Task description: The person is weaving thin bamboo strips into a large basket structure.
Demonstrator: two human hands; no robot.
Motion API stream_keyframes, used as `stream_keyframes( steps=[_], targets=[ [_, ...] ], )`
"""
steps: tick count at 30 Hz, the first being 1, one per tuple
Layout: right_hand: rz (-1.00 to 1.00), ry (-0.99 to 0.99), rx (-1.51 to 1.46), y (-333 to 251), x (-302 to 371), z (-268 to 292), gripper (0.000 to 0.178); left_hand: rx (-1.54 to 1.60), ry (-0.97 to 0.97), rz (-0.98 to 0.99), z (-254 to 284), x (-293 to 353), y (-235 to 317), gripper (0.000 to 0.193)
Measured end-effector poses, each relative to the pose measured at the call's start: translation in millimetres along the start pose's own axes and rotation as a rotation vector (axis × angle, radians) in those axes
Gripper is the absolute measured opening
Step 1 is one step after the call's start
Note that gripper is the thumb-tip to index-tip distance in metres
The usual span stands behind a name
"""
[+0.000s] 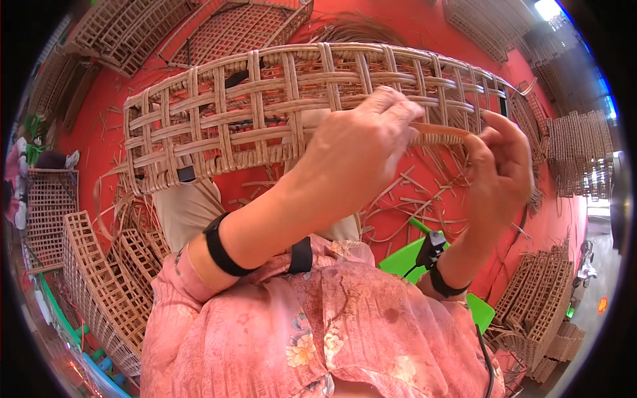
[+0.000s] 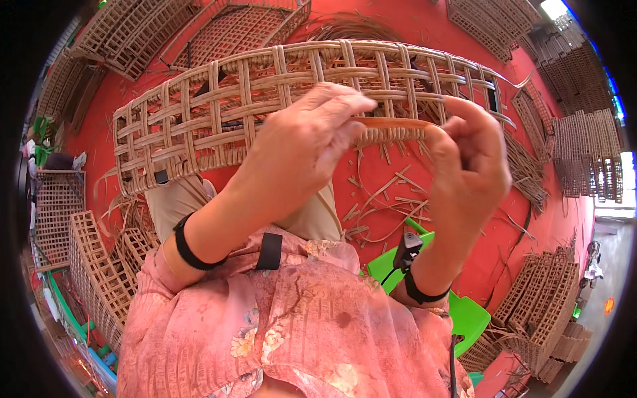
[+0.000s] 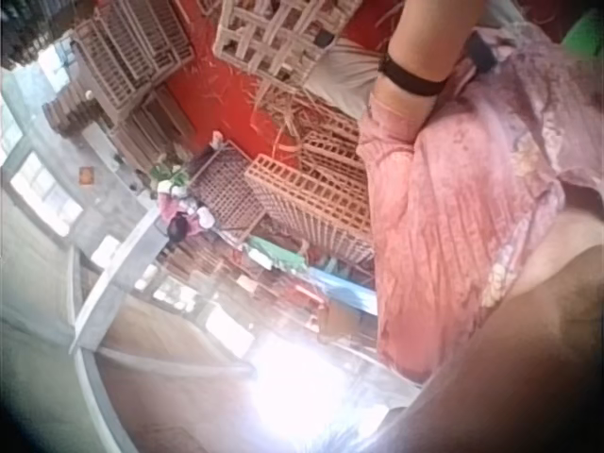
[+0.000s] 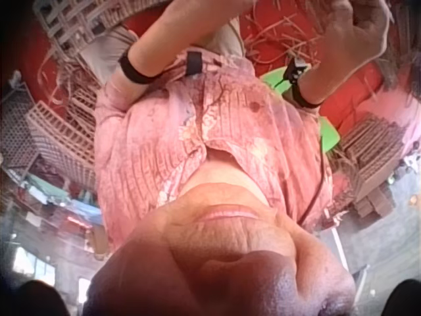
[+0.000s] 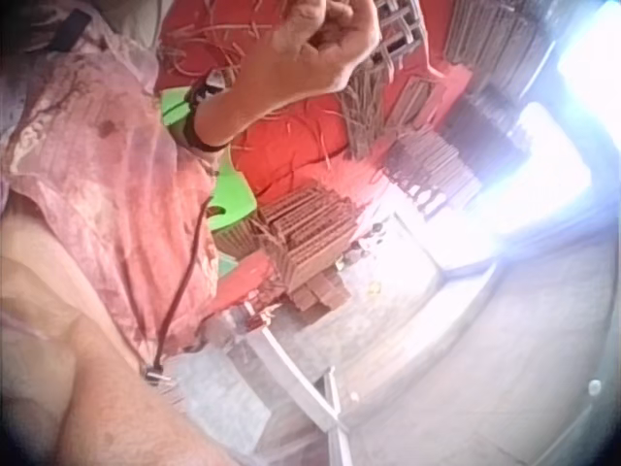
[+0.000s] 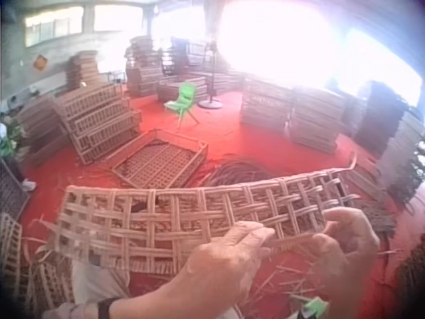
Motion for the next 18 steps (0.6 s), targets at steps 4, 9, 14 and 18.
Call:
stream_keyframes(
  steps=[4,9,14,18],
  targets=[
    [-0.074,0.0,-0.193,7.5,-4.5,4.0,0.032,0.385,-0.02,0.031,-7.1,-15.0,5.2,0.02],
    [-0.139,-0.121,0.03,23.4,-10.5,-11.3,0.03,0.184,-0.046,0.259,8.5,-11.1,8.2,0.02],
    [-0.002,-0.311,0.341,20.5,-13.2,-29.5,0.024,0.029,-0.143,0.161,4.7,-15.7,7.6,0.019],
    [-0.002,-0.408,0.357,30.7,-18.8,-31.4,0.023,0.082,-0.177,0.188,-3.2,-21.7,4.8,0.02]
  ],
)
Point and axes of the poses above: each hand's wrist, its own x-axis away from the middle knuckle, its own z-axis out of the back of the hand, y = z × x, the point moved 3 cm from there along -x, towards the middle knuckle, and after that the axes turned 6 degrees about -x, right-handed, at the moved point
